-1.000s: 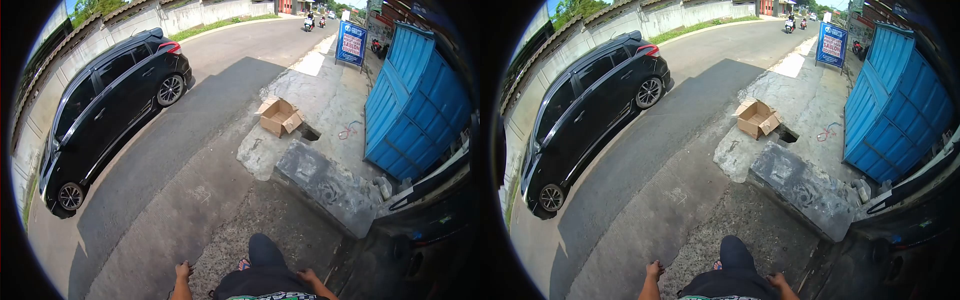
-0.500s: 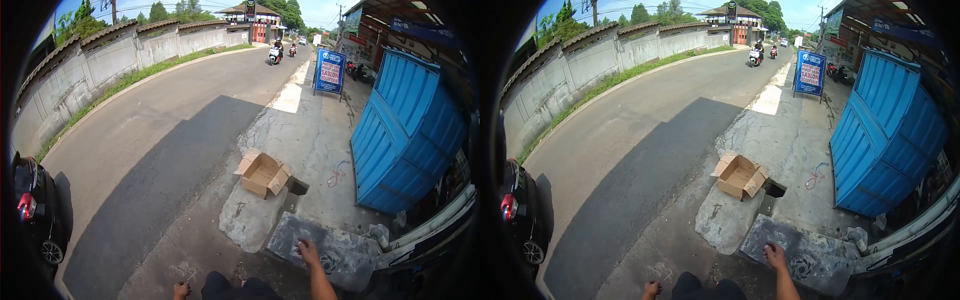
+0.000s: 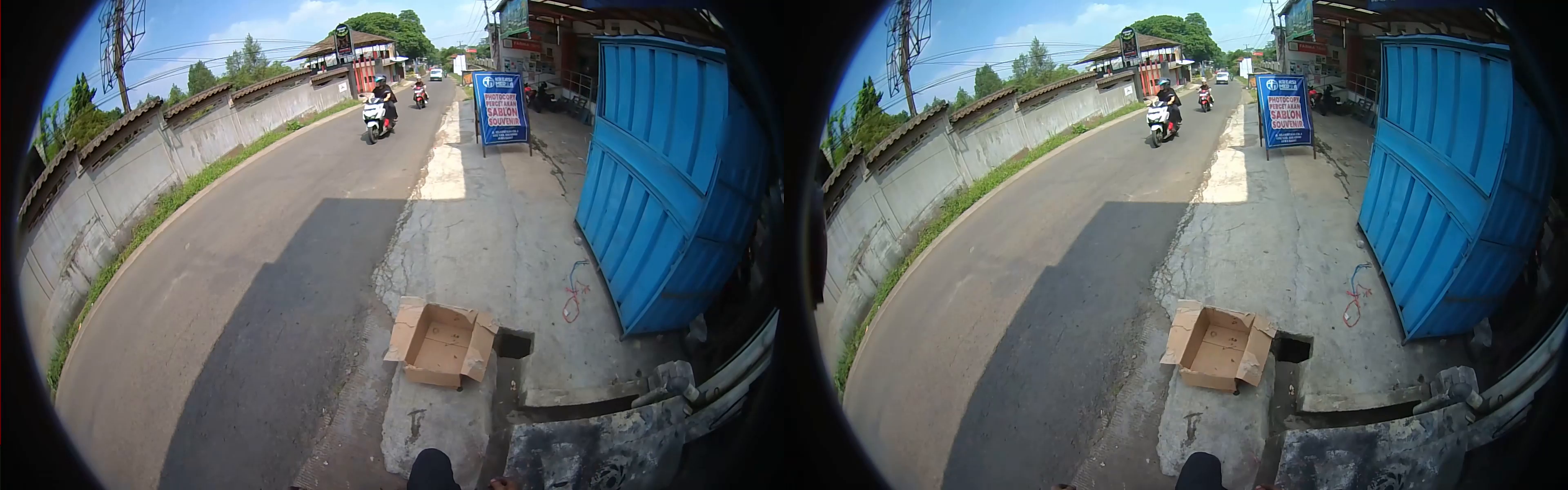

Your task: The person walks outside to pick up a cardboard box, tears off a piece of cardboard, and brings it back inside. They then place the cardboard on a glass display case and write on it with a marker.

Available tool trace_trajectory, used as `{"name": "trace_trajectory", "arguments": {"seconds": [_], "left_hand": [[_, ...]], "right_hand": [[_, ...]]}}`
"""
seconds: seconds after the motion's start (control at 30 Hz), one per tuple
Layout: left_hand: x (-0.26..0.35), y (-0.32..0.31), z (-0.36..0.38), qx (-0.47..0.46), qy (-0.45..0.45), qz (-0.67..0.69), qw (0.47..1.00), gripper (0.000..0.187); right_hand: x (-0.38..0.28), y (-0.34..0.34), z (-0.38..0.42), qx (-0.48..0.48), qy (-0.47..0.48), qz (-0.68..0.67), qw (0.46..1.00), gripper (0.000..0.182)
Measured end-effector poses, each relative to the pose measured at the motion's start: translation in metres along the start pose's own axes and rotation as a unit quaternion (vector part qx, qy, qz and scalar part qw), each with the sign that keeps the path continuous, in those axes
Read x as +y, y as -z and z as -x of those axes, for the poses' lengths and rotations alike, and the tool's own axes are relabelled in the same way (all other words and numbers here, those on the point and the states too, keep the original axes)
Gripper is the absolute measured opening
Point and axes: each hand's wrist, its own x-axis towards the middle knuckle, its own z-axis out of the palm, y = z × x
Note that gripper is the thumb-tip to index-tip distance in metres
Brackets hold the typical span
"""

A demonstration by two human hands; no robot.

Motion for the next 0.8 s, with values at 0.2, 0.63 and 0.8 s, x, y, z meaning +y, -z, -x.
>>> {"name": "trace_trajectory", "arguments": {"seconds": [0.2,0.63,0.8], "left_hand": [[0.200,-0.050,-0.107,0.004,-0.091,-0.033,0.995,0.038],[0.274,-0.117,-0.218,-0.176,0.018,-0.262,0.949,0.034],[0.305,-0.094,-0.246,-0.162,0.066,-0.270,0.947,0.037]], "right_hand": [[-0.101,-0.064,-0.119,-0.029,-0.152,-0.121,0.980,0.026],[-0.116,-0.260,-0.507,0.101,-0.067,0.045,0.992,0.103],[-0.113,-0.292,-0.525,0.096,-0.033,0.071,0.992,0.096]]}}
